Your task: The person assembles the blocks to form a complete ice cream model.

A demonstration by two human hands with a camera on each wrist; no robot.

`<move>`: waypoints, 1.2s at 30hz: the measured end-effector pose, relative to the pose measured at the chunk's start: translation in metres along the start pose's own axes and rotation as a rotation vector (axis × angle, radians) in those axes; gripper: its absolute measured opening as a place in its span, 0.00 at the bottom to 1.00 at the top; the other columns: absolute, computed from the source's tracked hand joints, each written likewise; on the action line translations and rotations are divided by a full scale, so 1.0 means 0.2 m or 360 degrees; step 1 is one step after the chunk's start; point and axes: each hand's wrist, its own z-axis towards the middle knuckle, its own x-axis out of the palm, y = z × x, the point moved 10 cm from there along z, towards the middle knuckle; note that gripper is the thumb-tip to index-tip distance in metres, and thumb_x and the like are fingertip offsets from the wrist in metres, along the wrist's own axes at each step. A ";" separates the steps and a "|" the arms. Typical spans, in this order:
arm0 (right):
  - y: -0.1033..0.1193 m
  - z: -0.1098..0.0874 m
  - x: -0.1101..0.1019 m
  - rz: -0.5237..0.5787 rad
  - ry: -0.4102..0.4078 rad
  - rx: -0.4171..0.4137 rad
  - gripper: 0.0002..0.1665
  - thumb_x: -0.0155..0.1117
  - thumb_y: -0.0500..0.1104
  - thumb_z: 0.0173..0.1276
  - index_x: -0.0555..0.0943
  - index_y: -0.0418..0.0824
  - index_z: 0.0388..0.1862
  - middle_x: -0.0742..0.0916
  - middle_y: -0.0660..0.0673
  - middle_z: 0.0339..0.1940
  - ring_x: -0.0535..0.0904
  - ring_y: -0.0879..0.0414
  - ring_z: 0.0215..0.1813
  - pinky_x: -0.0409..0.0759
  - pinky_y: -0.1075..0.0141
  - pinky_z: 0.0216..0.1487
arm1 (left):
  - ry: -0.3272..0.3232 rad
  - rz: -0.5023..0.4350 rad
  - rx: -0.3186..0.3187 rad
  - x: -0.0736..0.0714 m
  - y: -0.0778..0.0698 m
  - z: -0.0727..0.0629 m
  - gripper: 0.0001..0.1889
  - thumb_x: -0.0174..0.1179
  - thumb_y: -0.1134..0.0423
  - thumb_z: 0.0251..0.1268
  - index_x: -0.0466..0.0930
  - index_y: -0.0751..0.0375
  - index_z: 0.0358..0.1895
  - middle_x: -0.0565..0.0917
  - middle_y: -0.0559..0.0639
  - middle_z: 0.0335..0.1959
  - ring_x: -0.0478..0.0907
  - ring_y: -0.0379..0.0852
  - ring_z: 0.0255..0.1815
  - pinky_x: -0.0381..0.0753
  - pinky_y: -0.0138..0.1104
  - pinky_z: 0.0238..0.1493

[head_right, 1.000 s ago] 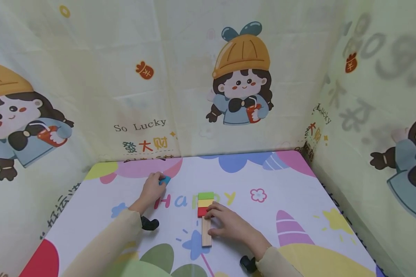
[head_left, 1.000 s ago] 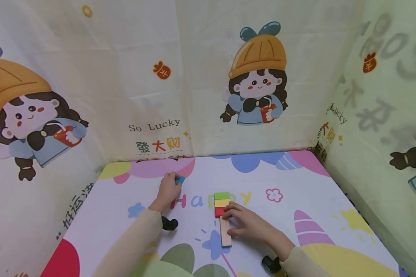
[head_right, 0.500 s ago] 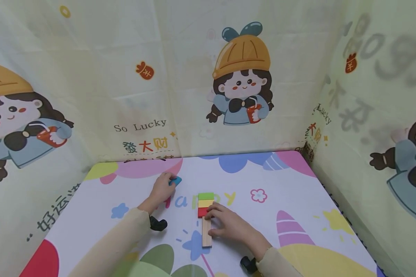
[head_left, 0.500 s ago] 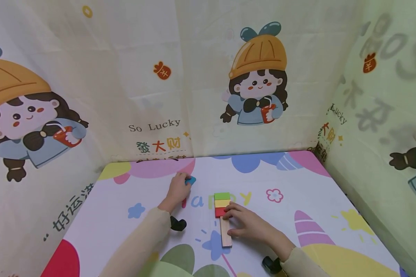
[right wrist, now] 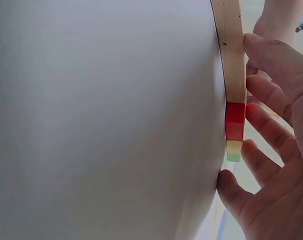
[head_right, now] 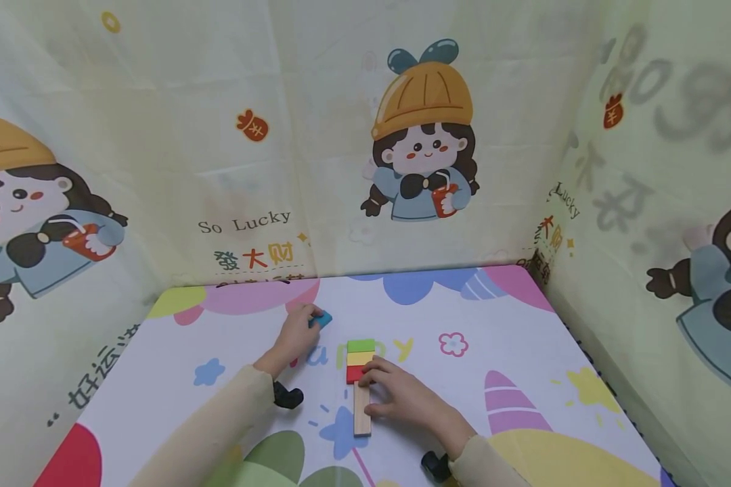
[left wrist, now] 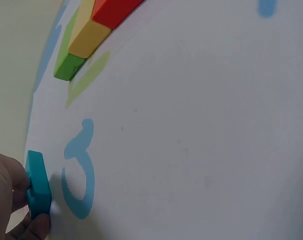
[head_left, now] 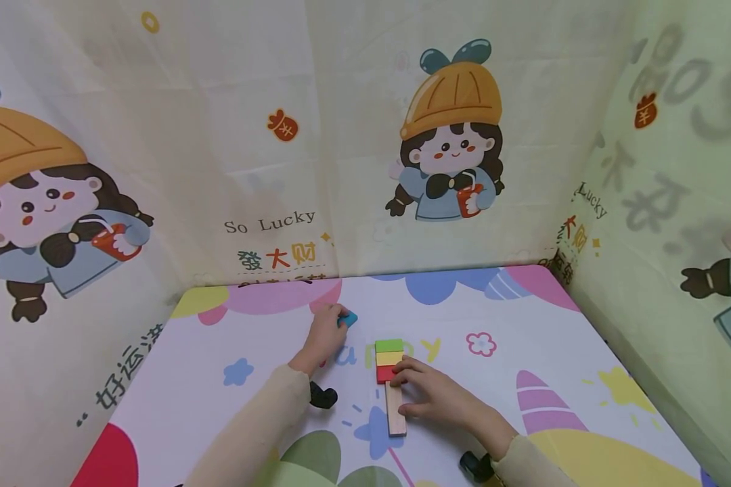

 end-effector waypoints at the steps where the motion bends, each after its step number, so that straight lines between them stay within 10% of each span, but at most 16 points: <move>1: 0.00 0.00 0.00 -0.0003 -0.0001 0.0002 0.22 0.76 0.52 0.65 0.84 0.53 0.57 0.78 0.54 0.69 0.66 0.46 0.80 0.69 0.47 0.75 | 0.0010 -0.0004 0.0006 0.01 -0.01 0.00 0.13 0.57 0.69 0.73 0.81 0.61 0.57 0.80 0.56 0.56 0.77 0.53 0.55 0.78 0.50 0.66; 36: 0.02 -0.01 0.00 -0.0005 0.0008 0.0004 0.20 0.77 0.50 0.65 0.84 0.52 0.55 0.79 0.52 0.67 0.70 0.48 0.75 0.70 0.49 0.75 | 0.0155 0.0023 0.0273 0.20 -0.25 -0.01 0.13 0.56 0.69 0.77 0.86 0.56 0.55 0.82 0.55 0.63 0.76 0.56 0.64 0.77 0.49 0.68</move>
